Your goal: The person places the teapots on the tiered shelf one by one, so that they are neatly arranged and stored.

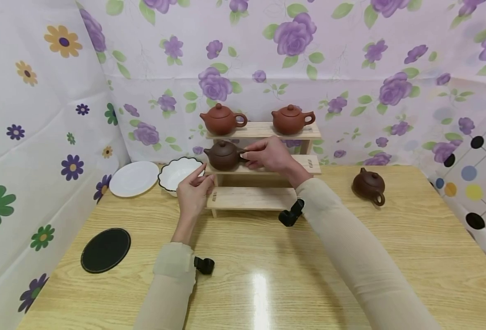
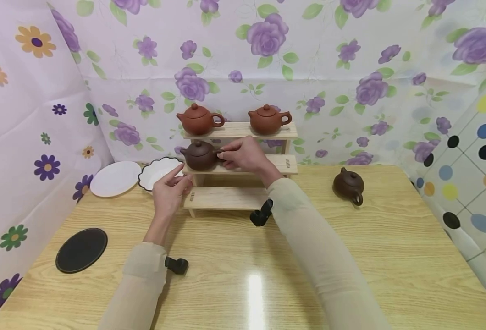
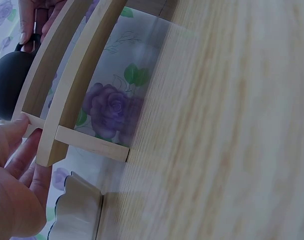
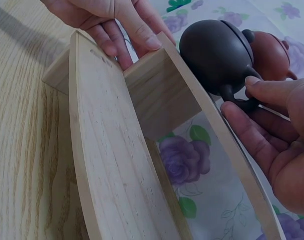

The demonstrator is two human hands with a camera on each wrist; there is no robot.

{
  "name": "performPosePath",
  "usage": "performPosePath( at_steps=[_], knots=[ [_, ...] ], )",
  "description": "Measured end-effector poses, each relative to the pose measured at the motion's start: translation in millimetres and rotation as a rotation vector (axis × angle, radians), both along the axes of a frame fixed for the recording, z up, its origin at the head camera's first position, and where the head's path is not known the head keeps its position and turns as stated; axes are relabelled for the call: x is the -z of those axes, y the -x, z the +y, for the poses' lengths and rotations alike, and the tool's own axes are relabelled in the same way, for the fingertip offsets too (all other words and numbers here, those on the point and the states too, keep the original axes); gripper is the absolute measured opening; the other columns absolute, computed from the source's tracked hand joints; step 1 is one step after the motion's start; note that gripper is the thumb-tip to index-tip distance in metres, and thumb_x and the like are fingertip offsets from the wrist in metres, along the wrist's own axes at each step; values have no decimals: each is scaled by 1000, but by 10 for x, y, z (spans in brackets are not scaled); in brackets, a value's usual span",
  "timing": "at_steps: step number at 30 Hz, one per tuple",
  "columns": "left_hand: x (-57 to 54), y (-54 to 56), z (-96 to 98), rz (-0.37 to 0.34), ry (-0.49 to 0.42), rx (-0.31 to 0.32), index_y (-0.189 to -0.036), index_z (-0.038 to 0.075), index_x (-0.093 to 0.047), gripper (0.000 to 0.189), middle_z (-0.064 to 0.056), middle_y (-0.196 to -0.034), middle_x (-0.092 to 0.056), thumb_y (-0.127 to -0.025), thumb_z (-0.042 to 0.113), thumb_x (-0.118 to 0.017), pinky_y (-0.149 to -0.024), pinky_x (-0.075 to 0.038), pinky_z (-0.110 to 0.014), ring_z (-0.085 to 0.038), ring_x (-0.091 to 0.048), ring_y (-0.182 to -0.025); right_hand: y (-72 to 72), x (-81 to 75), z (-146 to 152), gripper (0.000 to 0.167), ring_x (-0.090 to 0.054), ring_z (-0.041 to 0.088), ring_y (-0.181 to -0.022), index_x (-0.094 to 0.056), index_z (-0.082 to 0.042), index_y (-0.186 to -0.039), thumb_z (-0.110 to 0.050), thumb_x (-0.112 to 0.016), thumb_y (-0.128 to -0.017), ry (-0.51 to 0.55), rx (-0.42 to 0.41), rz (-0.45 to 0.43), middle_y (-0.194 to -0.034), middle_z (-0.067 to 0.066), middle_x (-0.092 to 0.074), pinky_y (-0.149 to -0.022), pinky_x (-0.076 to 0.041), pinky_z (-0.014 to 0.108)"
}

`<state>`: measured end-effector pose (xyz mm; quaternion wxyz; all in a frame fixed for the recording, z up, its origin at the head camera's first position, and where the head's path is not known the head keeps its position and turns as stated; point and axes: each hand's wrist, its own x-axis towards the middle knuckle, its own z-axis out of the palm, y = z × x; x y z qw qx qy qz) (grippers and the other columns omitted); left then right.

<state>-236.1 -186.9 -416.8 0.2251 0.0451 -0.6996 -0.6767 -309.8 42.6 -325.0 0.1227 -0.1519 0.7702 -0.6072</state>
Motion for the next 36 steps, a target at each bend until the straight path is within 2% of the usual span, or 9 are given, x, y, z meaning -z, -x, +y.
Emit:
performPosePath(
  at_steps=[3, 7, 11, 16, 21, 25, 28, 32, 36],
  knots=[
    [-1, 2, 14, -1, 2, 5, -133, 10, -75, 41, 9, -82, -76, -93, 5, -80, -60, -59, -19, -4, -71, -64, -7, -5, 20, 27, -78, 18, -76, -75, 6, -123, -4, -73, -99, 2, 2, -8, -114, 30, -75, -75, -66, 34],
    [6, 3, 26, -1, 13, 5, -133, 10, -75, 41, -2, -87, -79, -93, 5, -80, -60, -58, -18, -4, -70, -64, -29, -44, 94, 30, -78, 21, -79, -74, 3, -127, -5, -74, -98, -36, -3, 2, -110, 27, -77, -76, -66, 36],
    [16, 3, 15, 3, 13, 8, -134, 10, -75, 41, -9, -92, -80, -93, 7, -81, -59, -57, -17, -5, -69, -64, -62, -137, 235, 29, -79, 25, -80, -76, 2, -124, -6, -75, -97, -73, 11, 59, -102, 21, -79, -75, -66, 38],
    [12, 2, -17, -27, -3, -1, -135, 11, -74, 42, -12, -96, -80, -93, 9, -82, -60, -57, -17, -3, -69, -65, -111, -250, 502, 28, -79, 29, -89, -76, 2, -124, -9, -75, -98, -54, 40, 137, -106, 18, -80, -80, -66, 41],
    [-86, -53, -14, -58, -1, 0, -138, 6, -71, 44, -15, -96, -80, -95, 4, -78, -61, -58, -19, -4, -69, -65, -194, -288, 840, 28, -79, 34, -92, -77, 0, -122, -15, -76, -99, -29, 109, 180, -101, 16, -80, -83, -65, 41],
    [-231, -152, 32, -58, -4, 4, -138, 0, -69, 44, -9, -90, -79, -94, -1, -77, -61, -57, -19, -7, -67, -64, -247, -258, 1116, 30, -79, 22, -89, -77, -1, -123, -18, -76, -100, -19, 150, 192, -99, 5, -81, -81, -65, 35],
    [-296, -207, 64, -58, -7, 3, -137, 0, -70, 43, -6, -87, -78, -94, -1, -77, -60, -56, -18, -7, -67, -64, -292, -225, 1319, 33, -78, 14, -87, -75, 2, -126, -19, -75, -100, 0, 186, 196, -98, -2, -81, -80, -65, 32],
    [-310, -220, 86, -63, -2, 10, -136, 1, -70, 43, -5, -87, -78, -94, -1, -77, -60, -56, -17, -6, -66, -64, -357, -171, 1600, 36, -78, 10, -84, -75, 2, -126, -22, -76, -100, -1, 278, 211, -97, -10, -80, -78, -64, 29],
    [-291, -198, 98, -63, 7, 8, -136, 1, -71, 43, -6, -88, -78, -94, -1, -77, -59, -55, -17, -7, -65, -63, -428, -94, 1893, 35, -78, 9, -82, -77, -4, -124, -27, -78, -98, -3, 363, 195, -96, -12, -79, -78, -65, 29]
  ],
)
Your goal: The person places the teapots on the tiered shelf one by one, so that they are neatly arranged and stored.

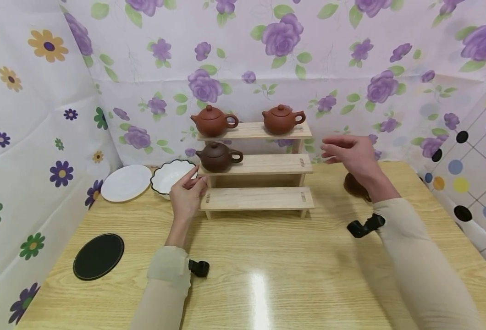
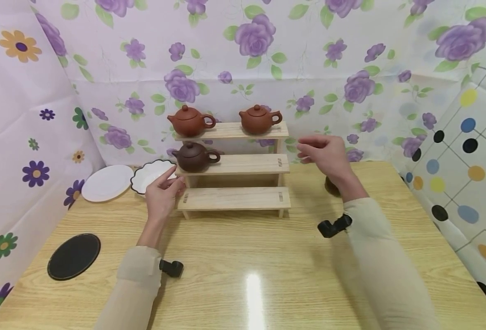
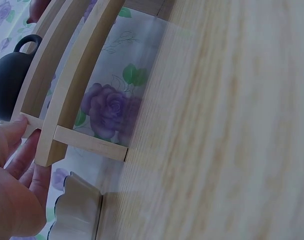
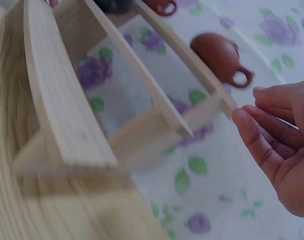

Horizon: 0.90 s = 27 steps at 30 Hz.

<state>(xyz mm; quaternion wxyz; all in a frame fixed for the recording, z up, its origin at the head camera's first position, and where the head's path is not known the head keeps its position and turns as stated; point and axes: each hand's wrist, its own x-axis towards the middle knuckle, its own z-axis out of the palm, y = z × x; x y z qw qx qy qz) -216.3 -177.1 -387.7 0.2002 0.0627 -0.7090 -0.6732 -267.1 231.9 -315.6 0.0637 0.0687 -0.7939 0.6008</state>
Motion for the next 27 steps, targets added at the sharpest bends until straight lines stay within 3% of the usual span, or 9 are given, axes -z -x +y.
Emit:
performPosePath(
  at_steps=[10, 14, 18, 22, 27],
  knots=[
    [-25, -20, 23, 3, 21, -9, -136, 1, -71, 42, -21, -97, -78, -95, 0, -77, -60, -56, -17, -6, -66, -64, -199, 264, 591, 18, -77, 6, -81, -82, -19, -113, -28, -78, -98, 8, 111, -67, -93, -14, -78, -74, -64, 27],
    [6, 8, 20, -1, 21, -14, -136, 1, -70, 42, -25, -100, -77, -95, -1, -76, -61, -56, -17, -7, -66, -64, -262, 390, 789, 21, -77, 7, -82, -82, -16, -114, -28, -78, -98, 3, 139, -94, -94, -13, -79, -76, -64, 27],
    [140, 108, -23, -2, 17, -21, -137, 3, -70, 43, -18, -98, -79, -95, 2, -77, -61, -56, -16, -7, -66, -65, -323, 496, 950, 27, -77, 5, -83, -80, -17, -119, -33, -77, -98, -22, 171, -107, -97, -17, -79, -76, -64, 25],
    [258, 177, -59, 13, 9, -29, -136, 9, -73, 42, -4, -91, -79, -94, 8, -80, -61, -56, -15, -5, -67, -65, -372, 570, 1046, 22, -76, 5, -82, -81, -17, -116, -28, -78, -97, 30, 184, -91, -96, -15, -78, -74, -64, 25],
    [292, 179, -61, 46, 26, -32, -134, 13, -75, 41, -1, -89, -79, -94, 11, -82, -60, -56, -16, -4, -67, -65, -423, 656, 1098, 29, -75, 2, -79, -78, -9, -120, -28, -77, -98, -24, 256, -88, -90, -16, -77, -70, -63, 23]
  ],
)
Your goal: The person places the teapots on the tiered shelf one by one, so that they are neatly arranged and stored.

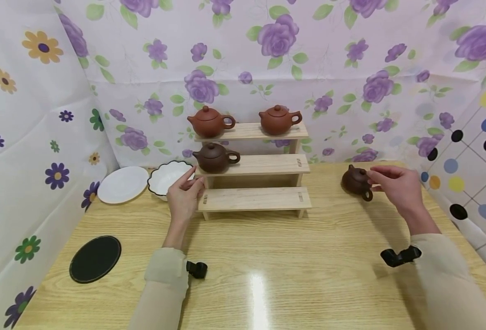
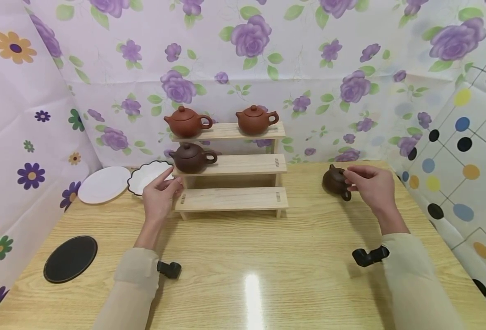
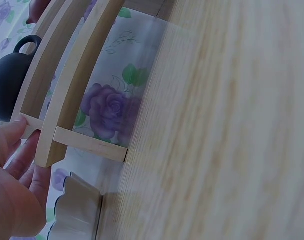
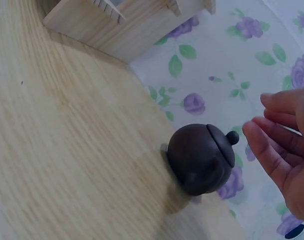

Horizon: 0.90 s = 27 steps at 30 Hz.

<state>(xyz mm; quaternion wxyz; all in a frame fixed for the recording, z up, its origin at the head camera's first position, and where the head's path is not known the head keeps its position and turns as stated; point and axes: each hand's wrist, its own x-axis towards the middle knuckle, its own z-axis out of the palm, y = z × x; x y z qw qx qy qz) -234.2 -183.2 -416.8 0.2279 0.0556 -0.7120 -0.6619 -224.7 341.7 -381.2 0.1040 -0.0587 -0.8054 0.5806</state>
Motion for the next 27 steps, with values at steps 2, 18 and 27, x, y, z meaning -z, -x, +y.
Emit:
performPosePath(
  at_steps=[2, 18, 27],
  knots=[
    [3, -5, 2, 8, 6, -2, -133, 14, -76, 40, -2, -89, -79, -94, 11, -82, -60, -56, -16, -4, -67, -64, -18, 36, 6, 37, -74, 1, -77, -76, -5, -124, -32, -77, -98, -54, 49, -24, -86, -20, -75, -68, -62, 22],
    [20, 5, 10, 20, -3, -4, -133, 11, -75, 40, 12, -80, -75, -94, 6, -81, -59, -54, -15, -2, -64, -63, -110, 396, 101, 41, -76, 6, -71, -75, -2, -123, -34, -78, -97, -38, 146, -126, -80, -26, -71, -67, -63, 24],
    [-4, -1, 22, 10, -13, -6, -134, 8, -74, 41, 19, -73, -71, -94, 4, -79, -58, -52, -14, -2, -63, -60, -125, 506, 44, 56, -73, 3, -70, -71, 3, -130, -42, -77, -97, -130, 142, -170, -76, -29, -66, -64, -60, 22]
  ],
)
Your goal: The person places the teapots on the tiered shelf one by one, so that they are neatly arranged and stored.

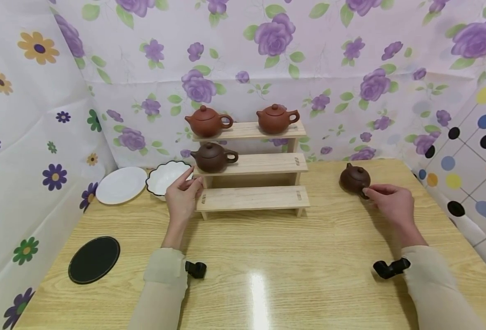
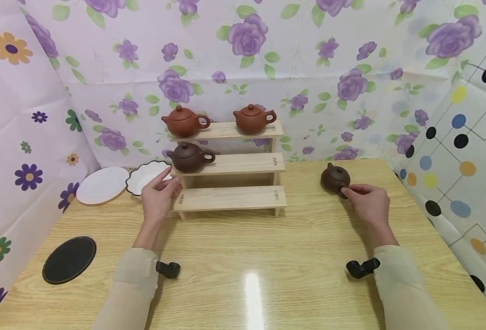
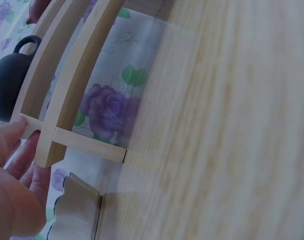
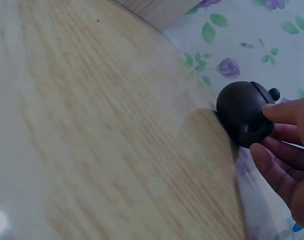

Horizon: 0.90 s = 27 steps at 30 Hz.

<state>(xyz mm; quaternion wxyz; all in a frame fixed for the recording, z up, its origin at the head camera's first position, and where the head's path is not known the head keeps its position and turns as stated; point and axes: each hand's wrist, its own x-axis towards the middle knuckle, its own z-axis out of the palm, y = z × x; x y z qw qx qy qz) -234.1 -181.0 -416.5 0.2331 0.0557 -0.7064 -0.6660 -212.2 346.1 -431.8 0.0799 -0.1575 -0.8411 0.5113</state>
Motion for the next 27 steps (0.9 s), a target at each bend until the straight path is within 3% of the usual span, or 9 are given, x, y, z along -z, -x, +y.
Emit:
performPosePath(
  at_steps=[7, 15, 27],
  knots=[
    [-11, -8, 7, -19, 1, -1, -135, 9, -74, 41, 21, -73, -71, -94, 5, -79, -59, -54, -14, -1, -65, -62, 2, 41, -45, 55, -72, 0, -72, -72, 3, -131, -41, -76, -98, -38, -7, -20, -82, -28, -62, -66, -60, 21],
    [-9, -5, 0, -26, -5, -1, -135, 10, -74, 41, 16, -76, -73, -94, 5, -79, -60, -55, -15, -2, -66, -62, 11, 71, -49, 55, -71, -2, -72, -73, 2, -130, -43, -75, -98, -101, -13, -19, -99, -7, -72, -66, -59, 19],
    [-17, -16, -11, -35, 18, 0, -134, 13, -75, 40, 6, -81, -76, -95, 13, -81, -59, -52, -14, -3, -63, -61, 31, 122, -33, 48, -73, -5, -69, -74, 7, -127, -33, -74, -101, -79, -5, 47, -91, 3, -81, -66, -59, 15]
  ],
)
